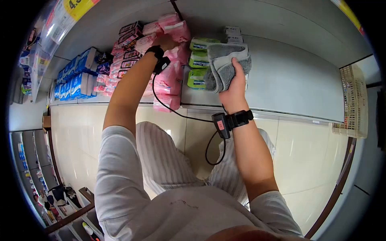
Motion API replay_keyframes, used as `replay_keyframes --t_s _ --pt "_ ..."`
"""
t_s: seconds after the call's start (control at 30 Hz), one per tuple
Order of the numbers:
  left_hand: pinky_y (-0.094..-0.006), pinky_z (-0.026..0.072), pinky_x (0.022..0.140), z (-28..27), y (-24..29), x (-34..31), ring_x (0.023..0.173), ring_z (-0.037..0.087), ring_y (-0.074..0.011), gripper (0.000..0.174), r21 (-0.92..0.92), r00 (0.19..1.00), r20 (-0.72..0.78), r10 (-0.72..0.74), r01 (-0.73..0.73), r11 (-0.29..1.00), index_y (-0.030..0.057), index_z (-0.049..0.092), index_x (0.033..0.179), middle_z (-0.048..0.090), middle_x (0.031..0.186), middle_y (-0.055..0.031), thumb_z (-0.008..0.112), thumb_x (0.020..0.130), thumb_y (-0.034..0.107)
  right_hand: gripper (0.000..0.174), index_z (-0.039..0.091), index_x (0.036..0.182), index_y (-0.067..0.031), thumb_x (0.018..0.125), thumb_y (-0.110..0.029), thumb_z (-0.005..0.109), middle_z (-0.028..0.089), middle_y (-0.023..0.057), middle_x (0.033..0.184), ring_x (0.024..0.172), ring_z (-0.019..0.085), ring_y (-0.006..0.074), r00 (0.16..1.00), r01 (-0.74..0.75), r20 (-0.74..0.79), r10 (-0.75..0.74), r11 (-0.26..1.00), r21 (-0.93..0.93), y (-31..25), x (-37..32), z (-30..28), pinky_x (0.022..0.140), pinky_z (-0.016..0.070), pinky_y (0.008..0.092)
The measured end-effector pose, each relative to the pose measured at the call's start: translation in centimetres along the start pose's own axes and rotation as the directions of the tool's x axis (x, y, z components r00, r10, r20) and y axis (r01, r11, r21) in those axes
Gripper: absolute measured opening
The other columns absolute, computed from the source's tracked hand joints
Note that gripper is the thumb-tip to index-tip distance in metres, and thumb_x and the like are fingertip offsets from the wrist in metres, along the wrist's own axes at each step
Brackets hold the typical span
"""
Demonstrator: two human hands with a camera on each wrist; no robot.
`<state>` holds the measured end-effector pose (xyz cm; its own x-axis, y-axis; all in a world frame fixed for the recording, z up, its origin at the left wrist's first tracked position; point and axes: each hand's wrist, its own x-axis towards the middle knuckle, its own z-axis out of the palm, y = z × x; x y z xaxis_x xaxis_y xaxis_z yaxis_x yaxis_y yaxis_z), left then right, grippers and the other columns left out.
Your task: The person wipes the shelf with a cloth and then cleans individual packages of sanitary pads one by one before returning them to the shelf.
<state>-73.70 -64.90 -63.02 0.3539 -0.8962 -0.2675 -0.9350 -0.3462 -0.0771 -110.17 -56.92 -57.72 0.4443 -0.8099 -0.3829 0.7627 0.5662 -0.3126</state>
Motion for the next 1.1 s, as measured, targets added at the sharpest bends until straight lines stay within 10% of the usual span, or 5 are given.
replay_keyframes --t_s 0.37,0.43,0.5,0.57,1.1 --pt "-0.0444 0.0538 0.078 -1.3 0.0 -2.5 0.092 0.068 -0.0291 0.058 -0.317 0.754 0.082 0.652 -0.600 0.734 0.0057 0.068 0.110 0.070 0.103 -0.0133 0.048 0.092 0.057 0.042 0.056 0.130 -0.0131 0.093 -0.033 0.063 0.065 0.0055 0.123 0.111 0.063 0.0259 0.998 0.032 0.062 -0.031 0.999 -0.012 0.3 0.4 -0.3 0.096 0.0499 0.0423" --pt "-0.0415 0.0545 0.077 -2.6 1.5 -1.5 0.092 0.067 -0.0279 0.061 -0.405 0.925 0.376 0.059 0.106 0.908 0.0039 0.065 0.114 0.069 0.108 -0.0122 0.051 0.090 0.059 0.043 0.056 0.129 -0.0099 0.091 -0.028 0.067 0.065 0.0049 0.121 0.108 0.063 0.0247 0.999 -0.011 0.037 0.009 0.999 0.050 -0.1 0.3 -0.3 0.092 0.0514 0.0405" --pt "-0.0437 0.0547 0.080 -4.5 3.1 -4.8 0.095 0.066 -0.0331 0.064 -0.545 0.977 0.209 0.045 0.078 0.835 0.0034 0.059 0.119 0.066 0.117 -0.0157 0.059 0.085 0.058 0.043 0.056 0.129 -0.0098 0.092 -0.027 0.067 0.065 0.0049 0.121 0.108 0.063 0.0247 1.000 -0.012 0.015 0.011 0.999 0.051 -0.5 0.0 0.0 0.092 0.0515 0.0404" --pt "-0.0480 0.0546 0.083 -5.3 5.0 -6.0 0.099 0.065 -0.0388 0.074 -0.128 0.830 -0.534 -0.161 0.109 0.986 0.0034 0.051 0.132 0.062 0.123 -0.0219 0.067 0.079 0.053 0.042 0.056 0.129 -0.0097 0.092 -0.027 0.067 0.065 0.0049 0.120 0.108 0.063 0.0247 1.000 -0.015 0.001 0.015 0.999 0.048 -0.5 -0.3 0.3 0.092 0.0516 0.0404" --pt "-0.0445 0.0571 0.072 -6.6 5.1 -5.5 0.104 0.060 -0.0367 0.063 0.166 0.836 -0.506 0.211 -0.146 0.975 0.0205 0.057 0.124 0.056 0.112 -0.0145 0.077 0.070 0.045 0.066 0.047 0.140 -0.0107 0.097 -0.060 0.050 0.055 0.0046 0.137 0.122 0.054 0.0236 0.983 0.176 -0.067 -0.170 0.980 0.096 -2.1 -1.2 0.9 0.105 0.0429 0.0391"
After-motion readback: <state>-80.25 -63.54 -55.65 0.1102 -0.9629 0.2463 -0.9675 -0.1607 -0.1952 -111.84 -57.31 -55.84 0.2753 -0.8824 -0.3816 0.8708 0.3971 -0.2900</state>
